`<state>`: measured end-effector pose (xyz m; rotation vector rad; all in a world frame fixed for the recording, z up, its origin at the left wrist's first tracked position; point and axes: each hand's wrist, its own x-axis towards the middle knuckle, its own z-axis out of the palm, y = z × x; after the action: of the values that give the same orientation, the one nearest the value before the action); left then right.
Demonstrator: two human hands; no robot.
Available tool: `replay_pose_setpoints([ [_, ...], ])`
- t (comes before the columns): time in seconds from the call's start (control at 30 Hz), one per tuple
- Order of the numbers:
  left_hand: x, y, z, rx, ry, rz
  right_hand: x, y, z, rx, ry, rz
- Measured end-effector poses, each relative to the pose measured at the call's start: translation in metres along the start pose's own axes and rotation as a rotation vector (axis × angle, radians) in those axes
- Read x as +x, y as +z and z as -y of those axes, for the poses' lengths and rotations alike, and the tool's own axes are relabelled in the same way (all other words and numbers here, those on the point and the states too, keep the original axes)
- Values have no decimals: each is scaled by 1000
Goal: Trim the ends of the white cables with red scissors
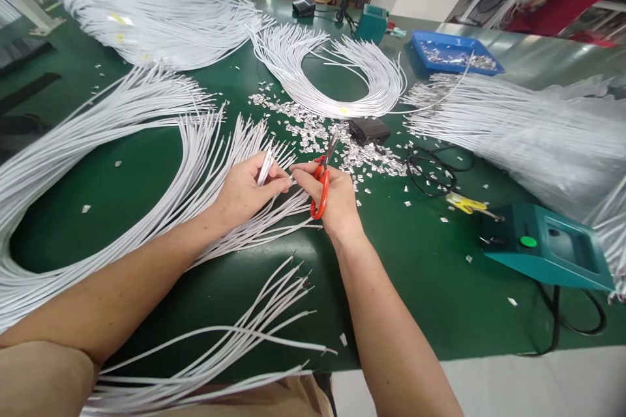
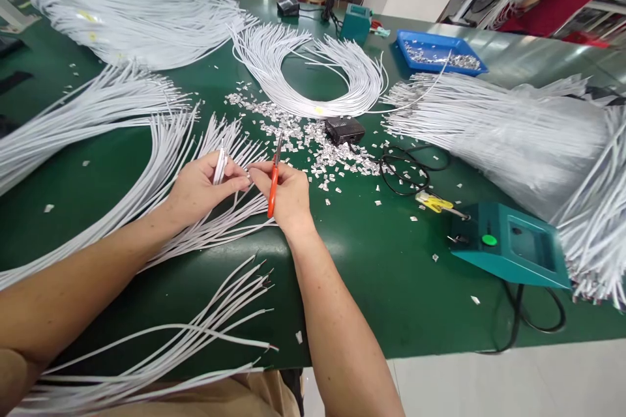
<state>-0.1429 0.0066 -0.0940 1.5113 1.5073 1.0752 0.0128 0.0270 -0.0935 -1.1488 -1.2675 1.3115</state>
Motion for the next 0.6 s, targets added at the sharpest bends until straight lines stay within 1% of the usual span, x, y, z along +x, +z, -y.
replay_pose_setpoints([
  [0.17, 0, 0, 3, -26, -1, 10, 0, -1, 1, 13, 6, 16],
  [0.27, 0, 0, 3, -38, -2, 13, 0, -1, 1, 7, 21, 3],
  [0.4, 1, 0, 0, -116, -34, 28, 0, -1, 1, 38, 65, 1],
  [0.5, 2, -1, -1, -236, -95, 69, 0, 0, 2, 131, 126, 43],
  [0.6, 3, -1, 3, -425, -126, 152, -2, 3, 3, 288, 212, 65],
])
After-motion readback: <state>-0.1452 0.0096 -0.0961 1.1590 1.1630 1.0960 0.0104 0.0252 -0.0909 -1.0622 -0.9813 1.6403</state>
